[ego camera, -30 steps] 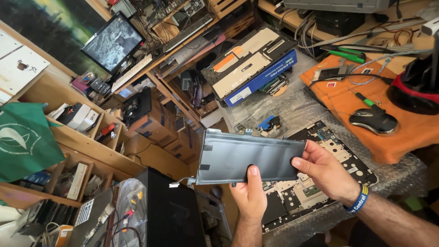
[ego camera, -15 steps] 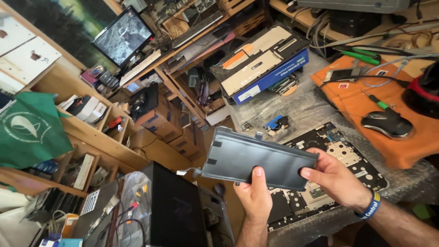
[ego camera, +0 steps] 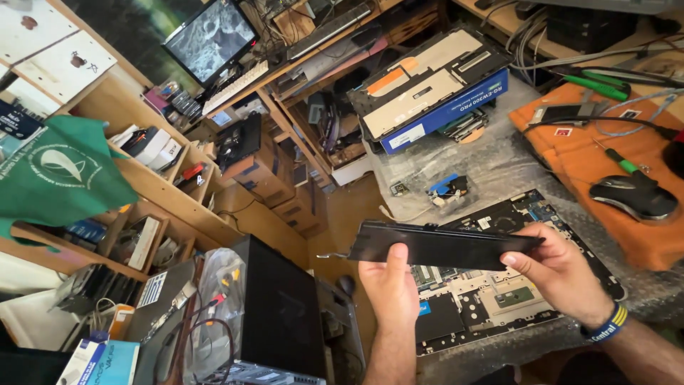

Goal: The person is disassembling a laptop, specifically removing the internal battery by unscrewing it and lifting it out of the chassis.

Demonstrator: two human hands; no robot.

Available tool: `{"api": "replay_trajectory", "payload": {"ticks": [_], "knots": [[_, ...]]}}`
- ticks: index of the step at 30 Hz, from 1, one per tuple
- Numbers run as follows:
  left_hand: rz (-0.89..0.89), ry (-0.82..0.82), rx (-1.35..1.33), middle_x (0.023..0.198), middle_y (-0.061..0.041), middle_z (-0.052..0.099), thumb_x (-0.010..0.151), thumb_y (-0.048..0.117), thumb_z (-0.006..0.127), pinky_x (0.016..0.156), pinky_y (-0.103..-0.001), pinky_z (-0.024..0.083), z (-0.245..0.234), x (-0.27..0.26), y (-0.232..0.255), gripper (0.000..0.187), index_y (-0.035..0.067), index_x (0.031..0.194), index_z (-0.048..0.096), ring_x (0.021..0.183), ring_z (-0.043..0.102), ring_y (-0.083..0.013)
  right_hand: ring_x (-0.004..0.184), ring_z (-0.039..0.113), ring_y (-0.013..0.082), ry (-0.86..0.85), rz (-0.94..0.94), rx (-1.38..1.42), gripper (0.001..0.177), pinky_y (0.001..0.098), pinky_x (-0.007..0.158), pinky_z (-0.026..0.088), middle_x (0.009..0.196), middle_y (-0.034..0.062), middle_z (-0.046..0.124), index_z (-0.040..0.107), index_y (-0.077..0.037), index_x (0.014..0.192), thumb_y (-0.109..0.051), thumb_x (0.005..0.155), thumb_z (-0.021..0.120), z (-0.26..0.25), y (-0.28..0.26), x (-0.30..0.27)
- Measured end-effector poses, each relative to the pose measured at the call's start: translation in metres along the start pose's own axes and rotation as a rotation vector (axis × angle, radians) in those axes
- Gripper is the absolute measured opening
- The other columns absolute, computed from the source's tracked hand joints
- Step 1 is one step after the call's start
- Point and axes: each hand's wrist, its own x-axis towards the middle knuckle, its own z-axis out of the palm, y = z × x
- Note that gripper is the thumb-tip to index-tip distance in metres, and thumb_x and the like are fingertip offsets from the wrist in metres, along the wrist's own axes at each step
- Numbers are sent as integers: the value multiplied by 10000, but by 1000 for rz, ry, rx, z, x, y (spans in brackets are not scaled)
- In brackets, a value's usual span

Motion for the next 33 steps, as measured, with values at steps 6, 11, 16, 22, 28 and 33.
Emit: {"api": "replay_trajectory", "payload": {"ticks": [6,11,16,22,28,33], "knots": [[-45,-174,-52,1041,-146,723,877,498,784,831,-377,558,13,1,21,553,20,1107,627,934,690,-238,953,734,149,45,-152,-145,225,271,878,573,1048,85,786,689,-60,1037,-82,831,776,1,-22,-4],[-105,-255,80,1185,-174,672,876,626,685,920,-388,571,11,2,23,734,21,1259,525,1074,680,-284,1061,776,172,22,-377,-280,207,292,979,612,1104,70,796,649,-92,1051,-99,863,734,-11,-39,5],[-216,-281,129,1284,-185,659,740,714,757,919,-371,530,1,0,20,1065,6,1464,426,1089,668,-224,1107,758,195,38,-523,-393,195,296,1030,604,1146,80,771,675,-61,1072,6,891,692,-22,-55,18],[-234,-282,10,1353,-250,628,930,423,707,1024,-474,518,-3,1,11,839,58,1575,314,1201,647,-293,1143,732,212,49,-574,-485,238,310,1073,553,1172,82,756,664,-44,1099,83,907,603,-26,-68,26],[-324,-125,6,1361,-226,650,961,220,656,1132,-576,427,12,5,13,765,113,1606,258,1280,621,-314,1190,736,230,63,-600,-553,277,315,1042,580,1217,59,751,623,-77,1125,86,901,627,-23,-69,36],[-277,-87,50,1320,-204,682,921,144,698,1084,-469,453,10,10,-4,835,80,1614,234,1226,643,-255,1210,721,229,87,-537,-591,282,338,1052,572,1239,40,743,581,-91,1162,66,932,629,-19,-68,41]]}}
